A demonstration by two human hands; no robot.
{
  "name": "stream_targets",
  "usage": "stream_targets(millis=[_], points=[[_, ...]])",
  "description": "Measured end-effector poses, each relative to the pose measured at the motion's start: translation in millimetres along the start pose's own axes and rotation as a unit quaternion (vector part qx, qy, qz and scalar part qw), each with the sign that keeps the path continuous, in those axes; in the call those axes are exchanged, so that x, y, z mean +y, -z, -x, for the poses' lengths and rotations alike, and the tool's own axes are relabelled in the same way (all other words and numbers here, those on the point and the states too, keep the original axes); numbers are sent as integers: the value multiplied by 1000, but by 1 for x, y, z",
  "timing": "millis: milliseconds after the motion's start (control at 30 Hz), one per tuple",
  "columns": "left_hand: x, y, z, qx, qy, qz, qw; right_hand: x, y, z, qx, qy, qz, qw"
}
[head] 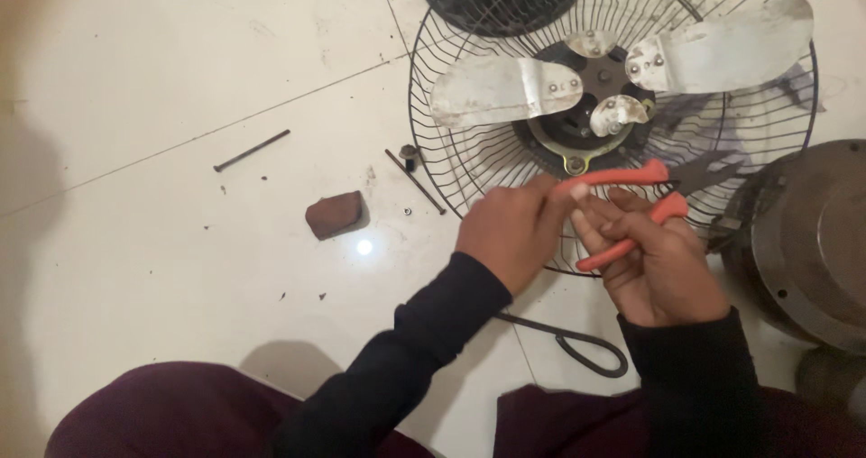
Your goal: The person sits on the floor and disassembles an electric fan. They use a screwdriver and pliers to loosen the blade hub, remove the fan blades one at a time, handle small screws and nuts, and work on the motor hub with their hands.
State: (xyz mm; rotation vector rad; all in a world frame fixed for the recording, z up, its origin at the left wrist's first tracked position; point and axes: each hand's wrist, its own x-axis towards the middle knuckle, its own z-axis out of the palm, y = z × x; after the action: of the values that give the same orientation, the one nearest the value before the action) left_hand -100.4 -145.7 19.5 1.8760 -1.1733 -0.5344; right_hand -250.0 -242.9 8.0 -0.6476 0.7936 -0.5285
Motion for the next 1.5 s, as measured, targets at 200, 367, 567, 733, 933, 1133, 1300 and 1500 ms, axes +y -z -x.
stream_targets(millis=[200,367,567,733,933,1133,1300,1500], points=[[-20,17,-19,-16,55,66,996,-5,-26,20,-140,11,-48,989],[-21,20,-16,-39,19,86,995,-7,-33,25,-86,62,-6,994],[-4,7,-5,-28,-83,32,996,-3,-17,19,-150,89,-196,965],[12,25,3,-42,-69,-19,997,-11,-1,20,-139,39,-166,975],[36,45,10,-136,-73,-76,985,-38,23,21,-197,-131,-102,966],[39,46,8,-183,-19,-68,981,-33,26,7,-135,-152,52,978],[33,44,7,-205,26,-100,973,-24,15,7,-93,-91,106,986],[32,42,8,-241,32,-44,969,-24,9,5,27,-19,237,971]])
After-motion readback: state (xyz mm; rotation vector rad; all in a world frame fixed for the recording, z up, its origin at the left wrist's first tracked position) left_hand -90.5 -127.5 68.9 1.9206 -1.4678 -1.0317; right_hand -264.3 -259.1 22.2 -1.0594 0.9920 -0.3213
